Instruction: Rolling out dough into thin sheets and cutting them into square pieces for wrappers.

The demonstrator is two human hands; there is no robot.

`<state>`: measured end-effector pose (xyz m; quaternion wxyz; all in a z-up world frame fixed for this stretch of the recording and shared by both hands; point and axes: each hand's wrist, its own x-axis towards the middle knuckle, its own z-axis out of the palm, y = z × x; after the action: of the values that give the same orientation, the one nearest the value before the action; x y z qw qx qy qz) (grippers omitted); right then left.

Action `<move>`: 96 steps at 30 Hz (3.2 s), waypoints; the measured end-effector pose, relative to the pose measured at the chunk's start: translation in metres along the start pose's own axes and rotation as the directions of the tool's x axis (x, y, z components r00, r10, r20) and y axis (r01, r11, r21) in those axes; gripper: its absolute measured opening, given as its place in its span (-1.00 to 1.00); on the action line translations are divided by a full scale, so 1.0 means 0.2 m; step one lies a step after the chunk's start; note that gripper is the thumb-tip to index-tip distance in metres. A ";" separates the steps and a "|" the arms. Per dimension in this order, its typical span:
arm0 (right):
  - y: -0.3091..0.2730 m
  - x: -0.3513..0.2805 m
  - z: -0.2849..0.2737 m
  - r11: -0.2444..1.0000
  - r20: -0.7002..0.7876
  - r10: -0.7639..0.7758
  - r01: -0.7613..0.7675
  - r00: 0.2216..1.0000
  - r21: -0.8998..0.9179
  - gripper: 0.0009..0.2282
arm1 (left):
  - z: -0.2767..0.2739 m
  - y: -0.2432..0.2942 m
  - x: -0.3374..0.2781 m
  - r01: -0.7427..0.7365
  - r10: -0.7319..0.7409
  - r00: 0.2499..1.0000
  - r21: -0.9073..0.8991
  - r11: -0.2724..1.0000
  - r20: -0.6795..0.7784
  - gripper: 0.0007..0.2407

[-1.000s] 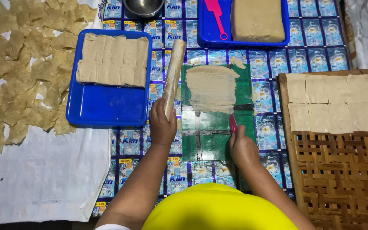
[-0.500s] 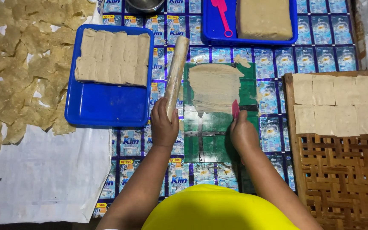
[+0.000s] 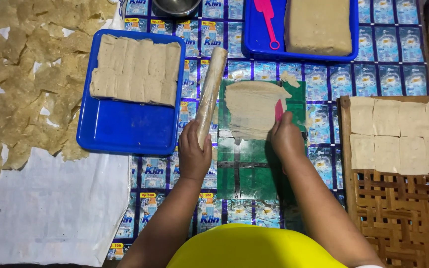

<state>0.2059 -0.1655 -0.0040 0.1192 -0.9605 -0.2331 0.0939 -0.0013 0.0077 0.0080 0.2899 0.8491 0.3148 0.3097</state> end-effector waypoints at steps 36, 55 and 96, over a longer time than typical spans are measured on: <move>-0.46 -0.40 0.09 0.993 0.251 0.108 -0.118 0.962 0.025 -0.73 | -0.01 -0.04 0.00 -0.055 0.054 0.998 -0.026 0.998 -0.036 -0.63; -0.54 0.11 0.04 0.990 0.135 0.042 -0.059 0.990 0.125 -0.77 | 0.01 -0.07 0.01 -0.039 0.039 0.999 -0.027 0.999 -0.015 -0.64; 0.21 0.12 -0.24 0.585 -0.036 -0.771 0.685 0.636 -0.434 -0.87 | 0.00 0.01 -0.02 -0.003 0.003 1.000 0.029 1.000 -0.007 -0.64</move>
<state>0.2562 -0.1996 0.0276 -0.0166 -0.7860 -0.6067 -0.1180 -0.0020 0.0038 0.0075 0.2762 0.8526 0.3188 0.3085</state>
